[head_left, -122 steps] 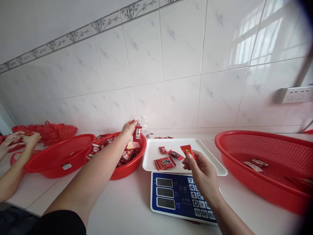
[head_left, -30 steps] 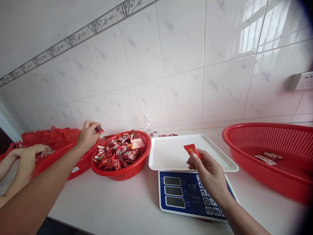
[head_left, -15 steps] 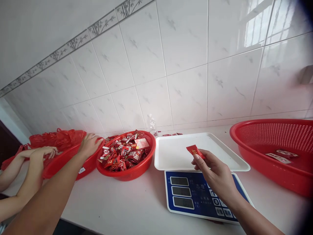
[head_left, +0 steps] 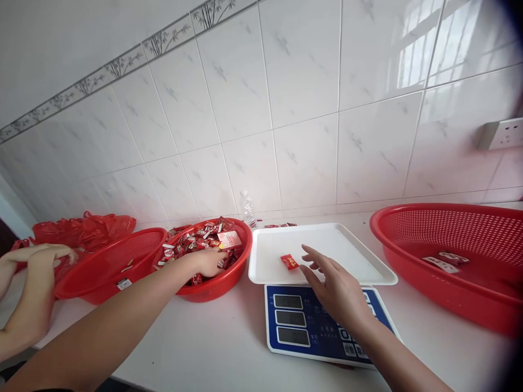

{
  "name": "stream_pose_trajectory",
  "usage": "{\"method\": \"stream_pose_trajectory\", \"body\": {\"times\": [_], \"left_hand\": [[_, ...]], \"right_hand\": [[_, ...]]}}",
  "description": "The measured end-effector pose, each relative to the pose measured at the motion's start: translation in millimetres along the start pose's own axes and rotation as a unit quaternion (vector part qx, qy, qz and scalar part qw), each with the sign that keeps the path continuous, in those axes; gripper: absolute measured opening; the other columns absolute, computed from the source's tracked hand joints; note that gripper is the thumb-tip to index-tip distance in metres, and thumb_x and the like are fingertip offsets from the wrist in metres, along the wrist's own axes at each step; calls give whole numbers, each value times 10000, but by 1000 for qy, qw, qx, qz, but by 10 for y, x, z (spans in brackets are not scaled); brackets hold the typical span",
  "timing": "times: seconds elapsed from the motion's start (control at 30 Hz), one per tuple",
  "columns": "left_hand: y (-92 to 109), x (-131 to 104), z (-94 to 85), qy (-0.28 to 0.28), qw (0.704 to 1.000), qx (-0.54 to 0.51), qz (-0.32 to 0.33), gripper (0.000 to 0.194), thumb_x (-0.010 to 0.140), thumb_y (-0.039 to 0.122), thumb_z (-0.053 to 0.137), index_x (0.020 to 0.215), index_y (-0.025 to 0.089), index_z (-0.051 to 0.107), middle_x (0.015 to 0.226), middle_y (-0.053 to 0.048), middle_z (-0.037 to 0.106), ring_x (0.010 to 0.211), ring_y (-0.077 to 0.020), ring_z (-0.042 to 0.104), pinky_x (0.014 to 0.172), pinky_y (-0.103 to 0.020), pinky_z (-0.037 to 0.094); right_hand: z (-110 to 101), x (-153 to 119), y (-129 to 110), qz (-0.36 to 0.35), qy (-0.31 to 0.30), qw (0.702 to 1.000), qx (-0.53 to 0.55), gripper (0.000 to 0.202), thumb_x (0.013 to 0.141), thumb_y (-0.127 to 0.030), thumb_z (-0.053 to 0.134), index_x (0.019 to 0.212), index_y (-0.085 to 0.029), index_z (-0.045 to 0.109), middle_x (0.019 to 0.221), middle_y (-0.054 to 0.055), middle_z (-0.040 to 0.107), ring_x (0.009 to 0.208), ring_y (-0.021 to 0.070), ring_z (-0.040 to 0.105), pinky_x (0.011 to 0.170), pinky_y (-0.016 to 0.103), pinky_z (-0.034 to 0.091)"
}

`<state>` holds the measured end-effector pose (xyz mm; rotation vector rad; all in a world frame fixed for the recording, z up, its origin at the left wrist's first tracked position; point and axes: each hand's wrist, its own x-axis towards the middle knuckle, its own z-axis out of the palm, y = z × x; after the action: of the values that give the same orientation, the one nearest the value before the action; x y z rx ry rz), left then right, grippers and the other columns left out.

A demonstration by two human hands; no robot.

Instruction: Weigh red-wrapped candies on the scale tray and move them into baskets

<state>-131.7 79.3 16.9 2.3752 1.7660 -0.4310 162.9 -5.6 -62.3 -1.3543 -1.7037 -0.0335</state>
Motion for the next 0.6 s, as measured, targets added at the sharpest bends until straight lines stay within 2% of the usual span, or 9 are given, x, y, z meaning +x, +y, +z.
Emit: {"method": "stream_pose_trajectory", "body": {"times": [0.07, 0.17, 0.3, 0.37, 0.43, 0.5, 0.6], "left_hand": [[38, 56, 20, -14, 1000, 1, -20, 595, 716, 371, 628, 1292, 252, 538, 1406, -143, 465, 1215, -361, 490, 927, -423, 433], [61, 102, 19, -10, 1000, -9, -8, 559, 691, 275, 645, 1245, 249, 576, 1310, -144, 557, 1118, -347, 562, 888, -406, 447], [-5, 104, -19, 45, 997, -64, -5, 408, 643, 106, 603, 1015, 253, 683, 1107, -66, 671, 987, -281, 620, 808, -317, 465], [-70, 91, -64, 71, 994, -85, -16, 333, 653, 87, 566, 919, 243, 689, 976, -37, 694, 898, -247, 640, 751, -289, 469], [-126, 75, -132, 86, 992, -93, -31, 279, 693, 118, 544, 916, 230, 669, 842, -24, 681, 759, -218, 644, 664, -278, 470], [-142, 59, -214, 131, 980, -140, -48, 264, 724, 156, 546, 966, 217, 633, 791, -9, 657, 647, -185, 626, 594, -266, 467], [-27, 39, -325, 212, 934, -285, -47, 245, 742, 197, 596, 987, 193, 590, 898, -17, 652, 670, -154, 641, 616, -254, 501]], "right_hand": [[-11, -2, -7, -8, -9, 1000, 21, 389, 916, -411, 394, 1216, -230, 562, 972, 64, 725, 748, 207, 684, 548, 310, 534], [-29, -3, -18, -9, -21, 999, 47, 364, 912, -384, 417, 1199, -225, 574, 986, 68, 720, 778, 208, 683, 569, 314, 546], [-51, -6, -29, -5, -18, 997, 76, 341, 917, -380, 421, 1164, -225, 598, 958, 68, 722, 766, 204, 679, 569, 316, 545], [-63, -6, -35, -3, -15, 996, 89, 338, 920, -386, 420, 1148, -219, 607, 938, 69, 722, 752, 200, 677, 558, 308, 540], [-73, -4, -44, 0, -15, 995, 98, 341, 924, -389, 416, 1139, -210, 611, 924, 71, 720, 752, 197, 675, 550, 297, 535], [-80, -1, -53, 4, -19, 994, 103, 343, 928, -389, 411, 1133, -202, 613, 918, 71, 719, 755, 195, 674, 553, 292, 533], [-84, 2, -61, 6, -23, 994, 108, 338, 927, -392, 411, 1121, -203, 614, 912, 69, 720, 745, 193, 671, 566, 297, 533]]}}
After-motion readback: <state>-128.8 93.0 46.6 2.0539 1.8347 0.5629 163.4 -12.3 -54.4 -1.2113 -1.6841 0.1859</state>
